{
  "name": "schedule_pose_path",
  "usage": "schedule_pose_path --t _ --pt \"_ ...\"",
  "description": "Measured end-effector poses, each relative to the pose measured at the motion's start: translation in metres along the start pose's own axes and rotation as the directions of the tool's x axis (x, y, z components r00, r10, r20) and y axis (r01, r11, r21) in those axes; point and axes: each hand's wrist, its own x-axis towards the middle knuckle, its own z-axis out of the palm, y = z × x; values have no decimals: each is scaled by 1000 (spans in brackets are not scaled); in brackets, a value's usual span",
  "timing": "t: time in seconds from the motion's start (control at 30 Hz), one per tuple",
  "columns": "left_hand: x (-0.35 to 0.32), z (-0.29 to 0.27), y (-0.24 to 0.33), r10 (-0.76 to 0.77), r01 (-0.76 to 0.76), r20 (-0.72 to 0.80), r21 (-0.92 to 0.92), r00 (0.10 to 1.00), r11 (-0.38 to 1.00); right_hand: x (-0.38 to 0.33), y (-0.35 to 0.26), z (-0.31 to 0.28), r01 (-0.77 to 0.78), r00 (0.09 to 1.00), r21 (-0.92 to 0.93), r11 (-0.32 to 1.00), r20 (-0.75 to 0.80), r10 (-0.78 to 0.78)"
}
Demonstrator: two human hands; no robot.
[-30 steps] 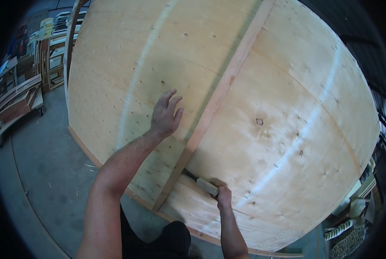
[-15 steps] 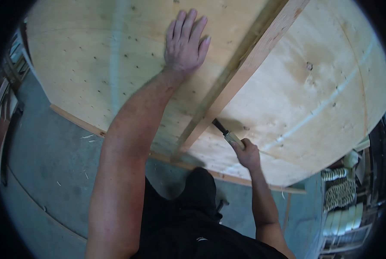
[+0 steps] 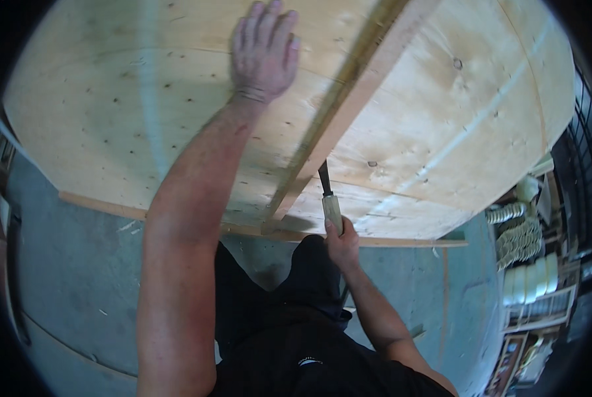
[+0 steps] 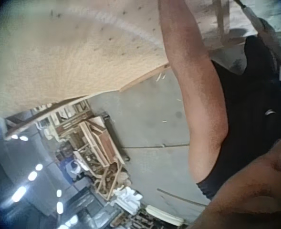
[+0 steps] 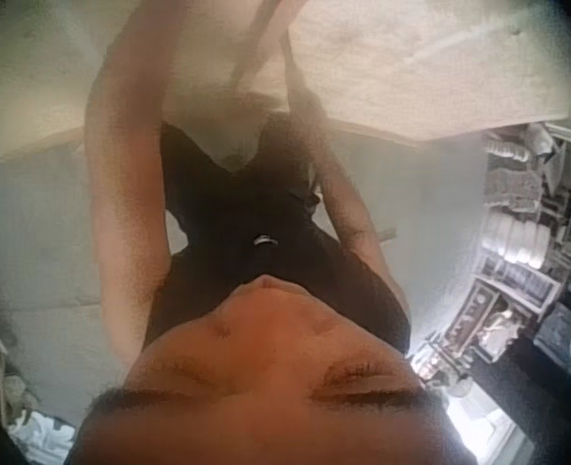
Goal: Using a hammer and chisel to shape or adjust a wooden structure.
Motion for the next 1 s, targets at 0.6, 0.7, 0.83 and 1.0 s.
schedule_pose_path --t 0.6,0.7,0.83,1.0 --pt "0 22 -7 293 -293 20 112 956 949 124 98 -86 387 870 -153 909 388 -305" --pt "-5 23 -18 276 -280 52 113 960 953 139 97 -75 382 860 -104 918 403 -312" --pt "-9 26 -13 190 -192 49 25 981 981 152 95 -70 335 857 -72 939 438 -272" --pt "-3 22 -3 193 -198 65 70 979 978 188 78 -67 585 746 -137 800 477 -464"
